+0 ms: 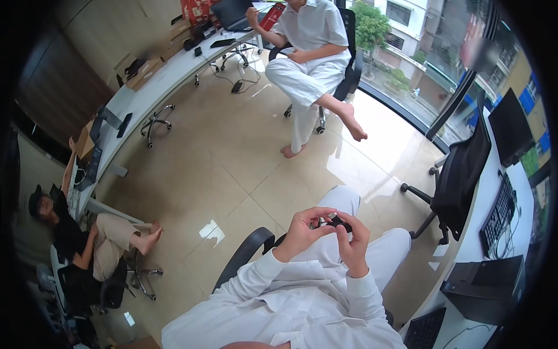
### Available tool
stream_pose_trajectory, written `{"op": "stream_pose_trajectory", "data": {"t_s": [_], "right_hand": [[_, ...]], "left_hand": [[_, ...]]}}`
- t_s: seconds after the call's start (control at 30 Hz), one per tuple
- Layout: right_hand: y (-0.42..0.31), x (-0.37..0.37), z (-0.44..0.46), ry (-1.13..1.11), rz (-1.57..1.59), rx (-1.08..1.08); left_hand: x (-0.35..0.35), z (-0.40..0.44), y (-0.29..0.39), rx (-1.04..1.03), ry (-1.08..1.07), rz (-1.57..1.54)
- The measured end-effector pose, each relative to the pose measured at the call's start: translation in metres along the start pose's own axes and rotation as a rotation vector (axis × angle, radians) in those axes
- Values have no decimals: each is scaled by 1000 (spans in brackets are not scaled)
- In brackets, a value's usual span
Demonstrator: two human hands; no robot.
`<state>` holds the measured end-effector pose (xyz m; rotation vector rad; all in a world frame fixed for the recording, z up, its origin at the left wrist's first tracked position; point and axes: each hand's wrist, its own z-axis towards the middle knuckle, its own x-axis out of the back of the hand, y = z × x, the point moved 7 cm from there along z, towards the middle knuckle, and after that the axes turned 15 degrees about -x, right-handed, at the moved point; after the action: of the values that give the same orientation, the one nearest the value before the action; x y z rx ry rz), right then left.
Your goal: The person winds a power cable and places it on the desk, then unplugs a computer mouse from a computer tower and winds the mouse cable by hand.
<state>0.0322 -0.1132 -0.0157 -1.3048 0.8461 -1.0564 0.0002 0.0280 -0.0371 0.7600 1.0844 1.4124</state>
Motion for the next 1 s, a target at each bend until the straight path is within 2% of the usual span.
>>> {"op": "stream_pose_trajectory", "data": {"t_s": [0.1, 0.63, 1.0], "right_hand": [[4, 17, -7, 77, 24, -17], [13, 120, -76, 531, -23, -49], [10, 154, -109, 673, -58, -23]], "left_hand": [[-16, 2, -11, 64, -81, 20], [-137, 1, -28, 73, -320, -193], [-193, -16, -37, 215, -407, -424]]}}
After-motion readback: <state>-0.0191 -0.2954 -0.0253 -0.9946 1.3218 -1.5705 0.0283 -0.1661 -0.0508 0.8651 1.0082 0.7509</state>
